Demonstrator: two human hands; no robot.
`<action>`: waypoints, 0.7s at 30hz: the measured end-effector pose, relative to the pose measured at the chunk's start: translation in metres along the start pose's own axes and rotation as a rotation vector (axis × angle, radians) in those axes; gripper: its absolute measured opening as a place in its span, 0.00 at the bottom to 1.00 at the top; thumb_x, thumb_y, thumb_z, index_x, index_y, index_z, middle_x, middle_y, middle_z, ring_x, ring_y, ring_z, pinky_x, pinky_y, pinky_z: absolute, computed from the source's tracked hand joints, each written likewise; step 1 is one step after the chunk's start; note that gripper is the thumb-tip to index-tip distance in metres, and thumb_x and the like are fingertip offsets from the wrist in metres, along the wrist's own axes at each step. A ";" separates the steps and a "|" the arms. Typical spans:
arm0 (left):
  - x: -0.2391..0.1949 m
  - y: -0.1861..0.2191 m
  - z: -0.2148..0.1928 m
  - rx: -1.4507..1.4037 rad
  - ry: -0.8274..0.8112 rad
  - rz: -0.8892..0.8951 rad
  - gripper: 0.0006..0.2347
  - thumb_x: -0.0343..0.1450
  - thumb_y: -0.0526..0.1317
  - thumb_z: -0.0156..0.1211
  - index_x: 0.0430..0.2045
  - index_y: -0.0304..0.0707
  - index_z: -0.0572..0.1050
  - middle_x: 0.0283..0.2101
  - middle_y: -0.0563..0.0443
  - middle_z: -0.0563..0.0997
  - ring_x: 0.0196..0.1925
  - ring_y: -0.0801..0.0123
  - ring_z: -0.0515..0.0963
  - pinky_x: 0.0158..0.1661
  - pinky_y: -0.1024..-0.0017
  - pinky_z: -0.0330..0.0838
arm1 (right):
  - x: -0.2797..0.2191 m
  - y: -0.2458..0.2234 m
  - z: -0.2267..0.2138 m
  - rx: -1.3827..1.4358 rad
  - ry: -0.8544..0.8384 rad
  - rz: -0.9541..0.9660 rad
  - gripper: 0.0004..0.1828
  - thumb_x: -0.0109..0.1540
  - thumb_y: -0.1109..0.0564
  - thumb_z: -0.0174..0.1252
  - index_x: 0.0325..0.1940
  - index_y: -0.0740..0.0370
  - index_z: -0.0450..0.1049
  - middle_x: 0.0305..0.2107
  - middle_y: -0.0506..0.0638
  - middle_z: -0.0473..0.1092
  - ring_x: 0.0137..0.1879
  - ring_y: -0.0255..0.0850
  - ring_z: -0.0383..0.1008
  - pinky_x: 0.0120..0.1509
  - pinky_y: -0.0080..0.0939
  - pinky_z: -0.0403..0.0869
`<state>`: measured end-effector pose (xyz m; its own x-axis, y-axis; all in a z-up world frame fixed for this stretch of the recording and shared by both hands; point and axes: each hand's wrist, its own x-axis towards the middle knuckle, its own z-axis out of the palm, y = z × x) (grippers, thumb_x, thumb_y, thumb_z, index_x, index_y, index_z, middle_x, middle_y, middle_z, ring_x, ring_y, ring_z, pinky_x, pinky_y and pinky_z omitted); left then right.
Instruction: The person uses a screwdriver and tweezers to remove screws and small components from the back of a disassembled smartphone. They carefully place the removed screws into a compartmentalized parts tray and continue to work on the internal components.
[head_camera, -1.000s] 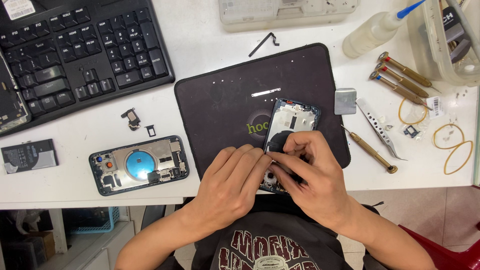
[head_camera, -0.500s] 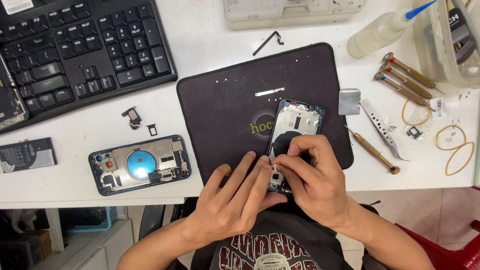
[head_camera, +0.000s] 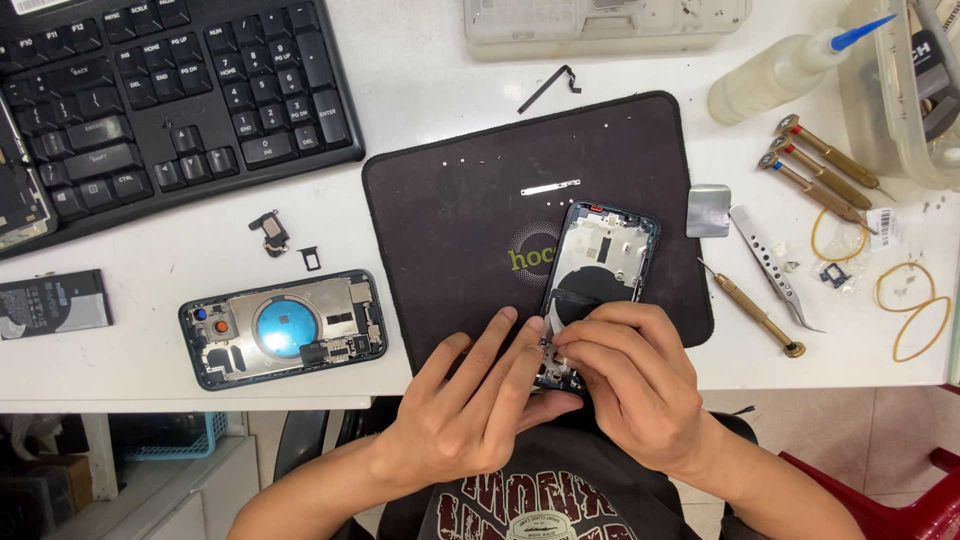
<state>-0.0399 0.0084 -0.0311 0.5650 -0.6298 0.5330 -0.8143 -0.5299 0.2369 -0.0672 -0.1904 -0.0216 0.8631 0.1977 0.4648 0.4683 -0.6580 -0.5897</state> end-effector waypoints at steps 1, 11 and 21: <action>0.000 0.000 0.000 -0.006 -0.001 -0.003 0.22 0.75 0.54 0.67 0.40 0.27 0.77 0.44 0.41 0.86 0.48 0.56 0.87 0.35 0.68 0.77 | -0.001 0.000 0.000 0.012 -0.005 0.003 0.13 0.52 0.73 0.67 0.39 0.71 0.76 0.39 0.54 0.75 0.48 0.50 0.75 0.48 0.46 0.76; 0.001 0.000 -0.001 -0.030 -0.010 -0.013 0.21 0.74 0.53 0.68 0.39 0.27 0.78 0.44 0.41 0.86 0.48 0.55 0.87 0.36 0.67 0.77 | -0.009 0.003 -0.003 0.176 -0.024 -0.059 0.13 0.52 0.77 0.62 0.40 0.77 0.72 0.40 0.62 0.73 0.49 0.56 0.79 0.50 0.49 0.80; 0.002 -0.001 -0.002 -0.043 -0.016 -0.007 0.21 0.73 0.51 0.69 0.39 0.25 0.78 0.43 0.39 0.85 0.47 0.54 0.86 0.37 0.67 0.77 | -0.022 -0.002 -0.010 0.225 -0.021 -0.022 0.12 0.56 0.74 0.63 0.43 0.75 0.72 0.41 0.61 0.73 0.50 0.55 0.80 0.52 0.49 0.82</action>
<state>-0.0379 0.0093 -0.0284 0.5727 -0.6352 0.5182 -0.8149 -0.5098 0.2757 -0.0891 -0.2002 -0.0243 0.8548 0.2264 0.4669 0.5154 -0.4748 -0.7134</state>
